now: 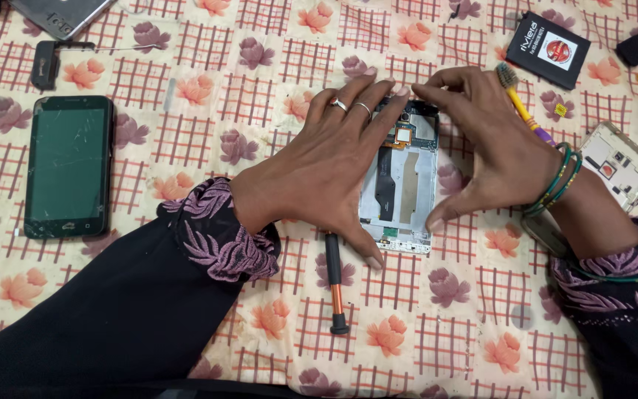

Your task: The person works on a disassembled smartphone lying on a bed, prying and repositioning small internal components and the board inside the frame by hand. They then pick up a screwdriver and drive it into the phone assembly, and finally handle a small part near a toothbrush and the phone's back cover.

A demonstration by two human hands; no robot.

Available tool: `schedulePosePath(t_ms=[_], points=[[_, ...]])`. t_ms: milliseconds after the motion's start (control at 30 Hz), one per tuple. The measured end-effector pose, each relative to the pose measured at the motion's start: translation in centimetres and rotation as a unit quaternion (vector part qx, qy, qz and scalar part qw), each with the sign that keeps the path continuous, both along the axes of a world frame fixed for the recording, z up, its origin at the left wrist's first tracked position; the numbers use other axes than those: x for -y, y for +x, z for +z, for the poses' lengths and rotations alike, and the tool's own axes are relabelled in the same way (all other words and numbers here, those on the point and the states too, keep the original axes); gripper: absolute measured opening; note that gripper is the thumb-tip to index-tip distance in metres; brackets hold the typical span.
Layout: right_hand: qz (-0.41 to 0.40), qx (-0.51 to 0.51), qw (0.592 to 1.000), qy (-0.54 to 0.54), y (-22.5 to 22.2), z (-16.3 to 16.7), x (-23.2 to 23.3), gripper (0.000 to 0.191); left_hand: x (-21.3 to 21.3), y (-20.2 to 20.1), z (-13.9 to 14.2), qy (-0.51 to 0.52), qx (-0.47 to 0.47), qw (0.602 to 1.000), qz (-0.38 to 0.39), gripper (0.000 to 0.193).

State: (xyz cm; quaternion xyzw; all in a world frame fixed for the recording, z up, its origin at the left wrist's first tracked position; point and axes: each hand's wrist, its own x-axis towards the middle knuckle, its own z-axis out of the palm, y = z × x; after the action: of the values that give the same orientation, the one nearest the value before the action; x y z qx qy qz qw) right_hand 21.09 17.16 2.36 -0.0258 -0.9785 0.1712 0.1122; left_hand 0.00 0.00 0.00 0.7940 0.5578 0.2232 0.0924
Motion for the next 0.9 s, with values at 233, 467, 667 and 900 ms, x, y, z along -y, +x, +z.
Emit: schedulePosePath(t_ms=[233, 467, 667, 900], points=[[0.001, -0.001, 1.0, 0.001, -0.15, -0.02, 0.27, 0.144, -0.19, -0.34, 0.02, 0.004, 0.003, 1.0, 0.015, 0.162], [0.006, -0.004, 1.0, 0.014, -0.25, -0.09, 0.15, 0.141, -0.24, -0.56, -0.16, 0.022, -0.001, 1.0, 0.016, 0.164], [0.005, 0.0, 1.0, 0.022, -0.18, -0.03, 0.05, 0.138, -0.28, -0.44, -0.16, 0.02, -0.011, 0.999, 0.024, 0.166], [0.009, 0.001, 0.999, 0.035, -0.25, -0.01, -0.09, 0.137, -0.5, -0.78, -0.53, 0.027, 0.009, 0.999, 0.019, 0.169]])
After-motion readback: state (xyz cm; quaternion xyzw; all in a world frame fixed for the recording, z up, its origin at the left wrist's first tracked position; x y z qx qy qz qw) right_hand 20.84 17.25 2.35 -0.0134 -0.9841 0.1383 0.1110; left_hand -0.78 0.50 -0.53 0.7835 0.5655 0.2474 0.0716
